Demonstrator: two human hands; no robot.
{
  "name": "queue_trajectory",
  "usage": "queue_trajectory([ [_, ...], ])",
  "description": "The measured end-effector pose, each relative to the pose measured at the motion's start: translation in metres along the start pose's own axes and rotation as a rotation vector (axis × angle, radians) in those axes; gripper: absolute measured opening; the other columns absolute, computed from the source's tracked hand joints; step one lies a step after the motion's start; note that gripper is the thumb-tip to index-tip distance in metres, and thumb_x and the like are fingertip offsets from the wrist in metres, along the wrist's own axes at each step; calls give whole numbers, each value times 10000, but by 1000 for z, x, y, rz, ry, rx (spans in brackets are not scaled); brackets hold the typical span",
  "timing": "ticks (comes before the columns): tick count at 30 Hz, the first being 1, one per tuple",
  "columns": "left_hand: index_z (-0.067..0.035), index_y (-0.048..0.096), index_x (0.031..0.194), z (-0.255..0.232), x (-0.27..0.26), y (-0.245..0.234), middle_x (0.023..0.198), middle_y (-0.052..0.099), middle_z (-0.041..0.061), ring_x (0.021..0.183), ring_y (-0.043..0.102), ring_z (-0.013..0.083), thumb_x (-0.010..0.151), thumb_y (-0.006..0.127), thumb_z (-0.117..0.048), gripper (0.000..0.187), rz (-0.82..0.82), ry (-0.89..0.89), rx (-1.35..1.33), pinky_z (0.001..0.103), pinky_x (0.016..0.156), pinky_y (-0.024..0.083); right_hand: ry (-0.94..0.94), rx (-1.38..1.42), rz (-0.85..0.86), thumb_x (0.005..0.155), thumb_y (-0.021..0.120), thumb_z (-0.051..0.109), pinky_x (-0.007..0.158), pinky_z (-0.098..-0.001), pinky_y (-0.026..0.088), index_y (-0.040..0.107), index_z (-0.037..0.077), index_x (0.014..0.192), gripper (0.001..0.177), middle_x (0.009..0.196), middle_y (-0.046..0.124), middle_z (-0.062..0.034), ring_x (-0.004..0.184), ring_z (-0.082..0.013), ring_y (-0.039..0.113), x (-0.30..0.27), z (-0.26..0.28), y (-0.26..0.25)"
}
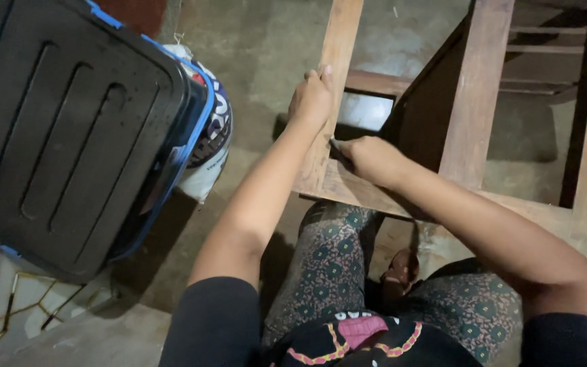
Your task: The person sands the wooden frame of a chair by hand using a piece of sandpaper.
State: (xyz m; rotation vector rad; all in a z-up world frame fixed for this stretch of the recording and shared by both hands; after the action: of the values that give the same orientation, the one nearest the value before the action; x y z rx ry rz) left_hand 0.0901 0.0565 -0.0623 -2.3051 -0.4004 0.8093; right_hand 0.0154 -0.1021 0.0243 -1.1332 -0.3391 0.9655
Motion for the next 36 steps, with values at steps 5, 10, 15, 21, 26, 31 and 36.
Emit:
queue_trajectory([
  [5,-20,537,1221,-31,-50,-39,1242,693,293,1139,664,510,1029,220,-560,655,-56,41,-8,628,921,505,-77,-24,-140,782,546,-53,825,-493,564,769,131,1250,550,1137,785,-181,1003,-418,732,25,-27,-18],
  [10,-47,617,1166,-23,-31,-23,1203,718,285,1134,665,518,1007,262,-581,661,-108,77,5,619,952,497,-109,-100,184,889,600,95,695,-487,514,726,207,1027,218,935,763,-87,841,-361,710,0,2,7],
  [15,-54,621,1159,-29,-44,-33,1223,715,267,1147,667,492,1007,260,-574,650,-90,82,-11,602,934,506,-25,79,270,1040,583,226,655,-441,436,632,86,861,232,743,686,-123,654,-301,610,-53,-19,0],
  [21,-78,595,1182,-25,-42,-32,1183,733,222,1070,705,457,1020,232,-559,624,-81,58,5,592,834,548,227,-67,286,1077,538,357,677,-473,556,727,121,1179,320,885,798,-132,732,-344,743,-94,-32,-14],
  [26,-69,597,1148,-26,-40,-32,1153,740,240,1063,699,487,1023,288,-538,575,-127,109,2,617,847,526,29,76,-90,1025,594,236,608,-559,489,639,92,882,208,781,728,-158,678,-442,664,-50,10,7],
  [31,-54,592,1180,-31,-54,-38,1190,727,247,1076,697,487,1019,246,-541,619,-105,88,-18,613,852,529,31,-85,-89,1036,612,325,532,-524,527,738,135,1047,229,784,758,-138,644,-404,707,-96,13,-33],
  [36,-41,561,1240,-38,-65,-45,1226,715,241,1108,688,473,1030,221,-531,632,-61,81,-25,597,877,526,220,-29,50,1087,597,357,568,-431,550,722,147,1078,244,748,733,-44,635,-260,697,-78,2,-8],
])
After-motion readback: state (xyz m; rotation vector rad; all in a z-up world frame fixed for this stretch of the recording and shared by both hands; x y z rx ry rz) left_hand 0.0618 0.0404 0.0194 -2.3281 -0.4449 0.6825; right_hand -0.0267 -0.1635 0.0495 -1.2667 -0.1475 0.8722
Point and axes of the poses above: each hand's wrist, its own x-axis towards the middle knuckle, its own y-axis out of the palm, z = x × y, the point moved 9 cm from there along x, towards the middle knuckle
